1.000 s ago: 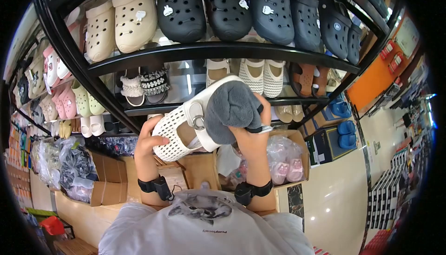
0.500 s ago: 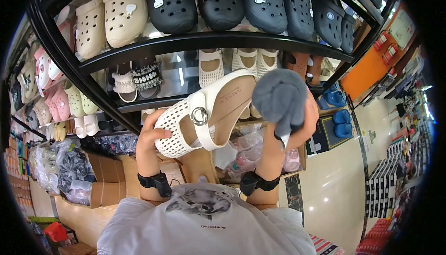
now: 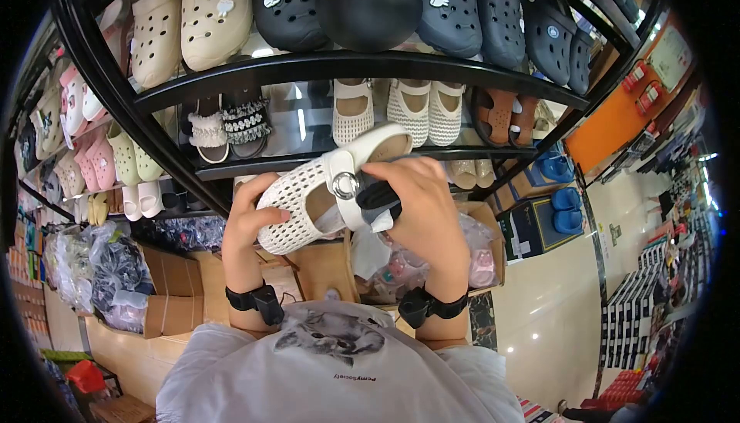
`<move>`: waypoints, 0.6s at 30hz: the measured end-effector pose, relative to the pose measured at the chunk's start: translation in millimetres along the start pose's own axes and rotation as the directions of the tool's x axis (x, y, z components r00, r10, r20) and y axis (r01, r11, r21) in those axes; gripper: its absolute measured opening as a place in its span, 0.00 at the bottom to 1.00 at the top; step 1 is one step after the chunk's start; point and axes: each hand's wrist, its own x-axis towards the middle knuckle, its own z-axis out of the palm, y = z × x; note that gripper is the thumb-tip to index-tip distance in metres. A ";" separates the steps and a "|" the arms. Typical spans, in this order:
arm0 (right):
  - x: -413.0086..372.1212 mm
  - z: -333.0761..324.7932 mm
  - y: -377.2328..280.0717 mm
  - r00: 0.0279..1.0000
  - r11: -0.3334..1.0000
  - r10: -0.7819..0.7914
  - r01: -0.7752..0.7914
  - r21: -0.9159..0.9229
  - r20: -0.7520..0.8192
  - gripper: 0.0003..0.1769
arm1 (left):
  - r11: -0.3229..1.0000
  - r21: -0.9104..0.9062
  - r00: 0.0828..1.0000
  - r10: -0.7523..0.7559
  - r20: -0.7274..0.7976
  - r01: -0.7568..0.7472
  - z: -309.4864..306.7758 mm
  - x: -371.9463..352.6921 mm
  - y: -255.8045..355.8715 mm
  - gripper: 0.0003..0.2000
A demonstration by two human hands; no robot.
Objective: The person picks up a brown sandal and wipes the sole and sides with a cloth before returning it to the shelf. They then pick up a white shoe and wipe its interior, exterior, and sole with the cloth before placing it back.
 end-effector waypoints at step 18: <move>0.9 20.2 20.5 0.848 0.964 0.219 -0.266 -0.029 -0.482 0.28 | 0.997 0.050 0.995 0.047 0.083 -0.051 16.3 2.6 -6.0 0.15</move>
